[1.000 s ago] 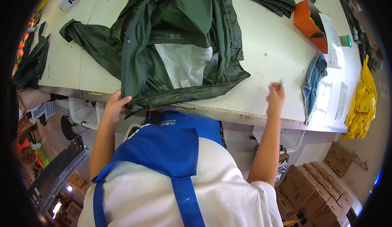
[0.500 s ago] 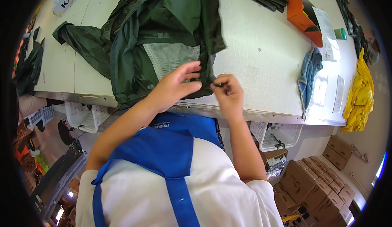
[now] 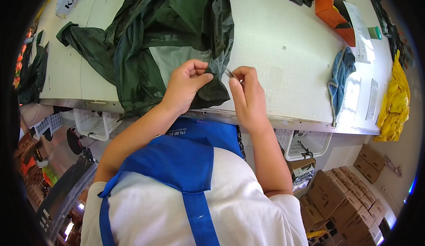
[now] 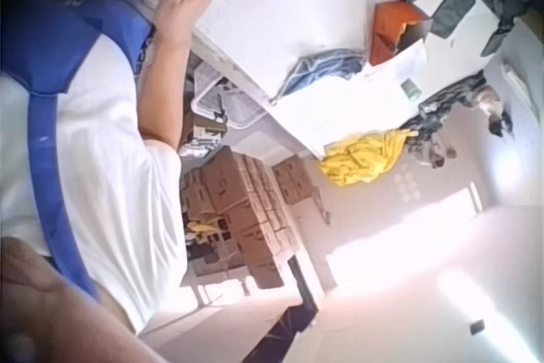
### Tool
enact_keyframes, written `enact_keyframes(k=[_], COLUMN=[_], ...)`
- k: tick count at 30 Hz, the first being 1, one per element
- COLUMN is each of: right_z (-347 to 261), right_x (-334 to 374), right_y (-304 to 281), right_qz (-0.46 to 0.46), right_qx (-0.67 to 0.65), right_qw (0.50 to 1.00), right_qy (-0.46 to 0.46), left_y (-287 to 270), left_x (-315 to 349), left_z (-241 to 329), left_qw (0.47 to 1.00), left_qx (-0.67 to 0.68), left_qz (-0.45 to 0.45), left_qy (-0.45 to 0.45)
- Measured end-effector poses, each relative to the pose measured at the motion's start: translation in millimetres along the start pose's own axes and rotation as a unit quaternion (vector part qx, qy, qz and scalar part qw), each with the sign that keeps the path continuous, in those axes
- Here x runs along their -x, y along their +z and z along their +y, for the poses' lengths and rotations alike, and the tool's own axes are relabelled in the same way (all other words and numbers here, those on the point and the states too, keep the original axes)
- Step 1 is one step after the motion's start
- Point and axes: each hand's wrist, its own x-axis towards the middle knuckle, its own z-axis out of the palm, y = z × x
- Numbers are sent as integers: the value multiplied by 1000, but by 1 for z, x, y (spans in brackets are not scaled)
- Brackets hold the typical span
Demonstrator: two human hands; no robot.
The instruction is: The person trims excess threads and loose edges from a large green fabric item using small scissors. They repeatedly unfold, smooth, and reposition the fabric on a white table while cutting small sections. The person also places trimmed pieces into a white basket below the table.
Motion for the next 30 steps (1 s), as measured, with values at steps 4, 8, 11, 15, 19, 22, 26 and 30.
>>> enact_keyframes(k=[4, 8, 11, 15, 19, 22, 26, 30], right_z=[-11, -20, -22, -26, -30, -31, -35, -31], right_x=[-21, -33, -39, -42, -43, -42, -41, -41], right_y=[-3, -8, -15, -21, -22, -22, -24, -27], right_qz=[-10, -17, -23, -53, -67, -69, -76, -79], right_qx=[138, 209, 263, 296, 307, 332, 367, 388], right_qw=[989, 974, 957, 947, 945, 936, 920, 909], right_qy=[-55, -88, -119, -109, -89, -96, -114, -127], left_y=[1, 3, 3, 3, 3, 2, 2, 4], left_x=[5, 6, 5, 2, 0, 0, 1, 0], left_z=[7, 11, 14, 11, 11, 12, 13, 13], left_qw=[984, 921, 849, 803, 781, 769, 744, 728], left_qx=[-160, -314, -407, -445, -470, -483, -519, -537], left_qz=[30, 41, 29, 16, 4, -6, -29, -36], left_qy=[73, 228, 335, 395, 411, 419, 419, 425])
